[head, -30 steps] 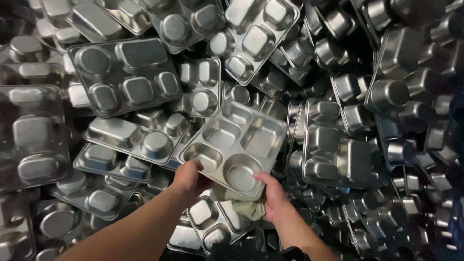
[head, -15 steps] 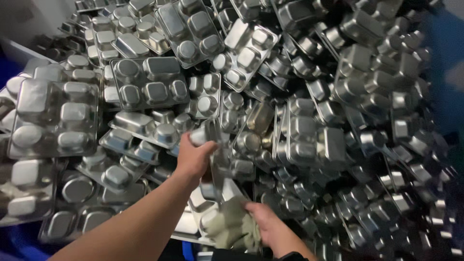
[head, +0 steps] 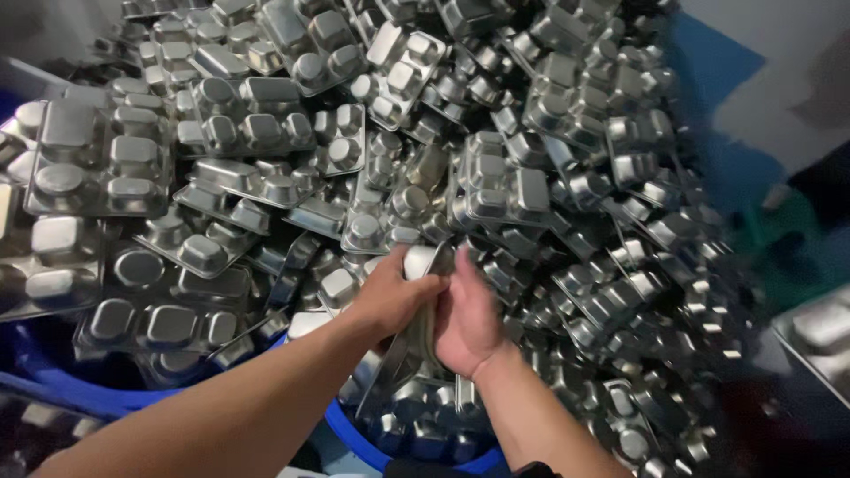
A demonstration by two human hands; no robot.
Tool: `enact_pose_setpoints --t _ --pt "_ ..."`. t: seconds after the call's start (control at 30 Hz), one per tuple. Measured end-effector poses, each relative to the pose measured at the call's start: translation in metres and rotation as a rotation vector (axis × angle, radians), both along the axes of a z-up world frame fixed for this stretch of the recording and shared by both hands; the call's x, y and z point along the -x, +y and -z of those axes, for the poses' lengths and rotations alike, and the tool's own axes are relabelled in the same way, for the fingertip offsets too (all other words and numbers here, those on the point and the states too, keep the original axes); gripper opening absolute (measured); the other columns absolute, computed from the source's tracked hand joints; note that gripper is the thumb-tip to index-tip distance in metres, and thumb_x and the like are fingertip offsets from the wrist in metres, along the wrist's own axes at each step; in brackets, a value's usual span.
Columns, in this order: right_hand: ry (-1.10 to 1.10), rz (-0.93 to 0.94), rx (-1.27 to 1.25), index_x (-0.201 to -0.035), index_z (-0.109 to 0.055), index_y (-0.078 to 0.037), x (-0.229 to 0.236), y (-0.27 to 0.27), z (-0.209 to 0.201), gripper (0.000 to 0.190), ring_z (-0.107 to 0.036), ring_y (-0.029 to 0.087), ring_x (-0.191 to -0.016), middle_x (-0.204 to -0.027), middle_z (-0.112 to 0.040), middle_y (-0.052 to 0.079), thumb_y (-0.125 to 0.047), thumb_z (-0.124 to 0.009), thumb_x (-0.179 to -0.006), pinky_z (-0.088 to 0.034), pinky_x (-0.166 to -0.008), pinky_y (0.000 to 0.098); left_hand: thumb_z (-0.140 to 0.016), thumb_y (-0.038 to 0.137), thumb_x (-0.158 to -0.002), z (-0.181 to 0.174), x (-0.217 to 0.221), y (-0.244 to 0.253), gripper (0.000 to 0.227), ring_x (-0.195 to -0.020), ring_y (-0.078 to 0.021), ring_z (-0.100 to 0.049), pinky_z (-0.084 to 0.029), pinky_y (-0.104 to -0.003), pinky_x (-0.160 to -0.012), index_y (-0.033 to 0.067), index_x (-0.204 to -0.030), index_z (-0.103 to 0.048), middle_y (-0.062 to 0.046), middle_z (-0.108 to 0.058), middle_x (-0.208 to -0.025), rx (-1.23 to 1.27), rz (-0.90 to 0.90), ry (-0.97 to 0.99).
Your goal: The person repeatedly picks up stainless steel compartment trays from a large pile, wipes each tray with a cloth, and places the cleaned trays into blue plastic baskets. The process continues with multiple trays handled one at a time.
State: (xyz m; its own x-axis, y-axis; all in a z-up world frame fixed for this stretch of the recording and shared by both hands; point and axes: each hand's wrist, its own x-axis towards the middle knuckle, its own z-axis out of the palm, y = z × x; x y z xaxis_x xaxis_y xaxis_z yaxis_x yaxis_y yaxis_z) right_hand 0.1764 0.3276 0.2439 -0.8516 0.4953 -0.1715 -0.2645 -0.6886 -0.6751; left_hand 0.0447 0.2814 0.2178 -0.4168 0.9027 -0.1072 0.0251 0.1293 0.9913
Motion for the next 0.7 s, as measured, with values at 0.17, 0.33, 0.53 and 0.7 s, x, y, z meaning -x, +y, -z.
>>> enact_pose_setpoints --t 0.17,0.33,0.53,0.7 --pt "-0.037 0.040 0.057 -0.133 -0.058 -0.004 -0.017 -0.030 0.005 0.059 -0.064 0.029 -0.118 -0.125 -0.067 0.013 -0.049 -0.066 -0.096 -0.048 -0.107 0.0459 -0.075 0.026 -0.075 0.000 -0.011 -0.035 0.049 -0.084 -0.0197 -0.071 -0.057 -0.034 -0.077 0.0017 -0.116 -0.066 -0.013 -0.075 -0.098 -0.163 0.201 -0.180" --pt "-0.091 0.404 0.194 -0.126 -0.060 -0.005 0.002 -0.061 -0.014 0.047 -0.066 0.033 -0.113 -0.119 -0.071 0.012 -0.034 -0.067 -0.090 -0.049 -0.103 0.0519 -0.065 0.036 -0.082 -0.021 0.004 -0.109 0.042 -0.082 -0.0210 -0.071 -0.058 -0.037 -0.075 0.0090 -0.114 -0.065 -0.012 -0.072 -0.100 -0.104 0.123 -0.808" --pt "-0.858 0.504 -1.260 -0.132 -0.052 0.004 0.013 -0.144 -0.015 0.053 -0.059 0.047 -0.118 -0.129 -0.059 0.027 -0.025 -0.071 -0.092 -0.050 -0.097 0.0560 -0.062 0.030 -0.079 0.000 0.025 -0.196 0.034 -0.074 -0.0324 -0.069 -0.060 -0.045 -0.069 0.0047 -0.101 -0.065 -0.017 -0.069 -0.087 -0.120 0.056 -1.163" --pt "-1.207 0.442 -1.584 -0.117 -0.061 0.004 0.011 -0.215 -0.007 0.061 -0.067 0.041 -0.099 -0.109 -0.069 0.022 -0.028 -0.088 -0.072 -0.055 -0.081 0.0480 -0.064 0.024 -0.082 0.018 0.017 -0.229 0.027 -0.078 -0.0326 -0.065 -0.057 -0.051 -0.071 0.0047 -0.101 -0.059 -0.015 -0.063 -0.088 -0.269 0.109 -1.048"
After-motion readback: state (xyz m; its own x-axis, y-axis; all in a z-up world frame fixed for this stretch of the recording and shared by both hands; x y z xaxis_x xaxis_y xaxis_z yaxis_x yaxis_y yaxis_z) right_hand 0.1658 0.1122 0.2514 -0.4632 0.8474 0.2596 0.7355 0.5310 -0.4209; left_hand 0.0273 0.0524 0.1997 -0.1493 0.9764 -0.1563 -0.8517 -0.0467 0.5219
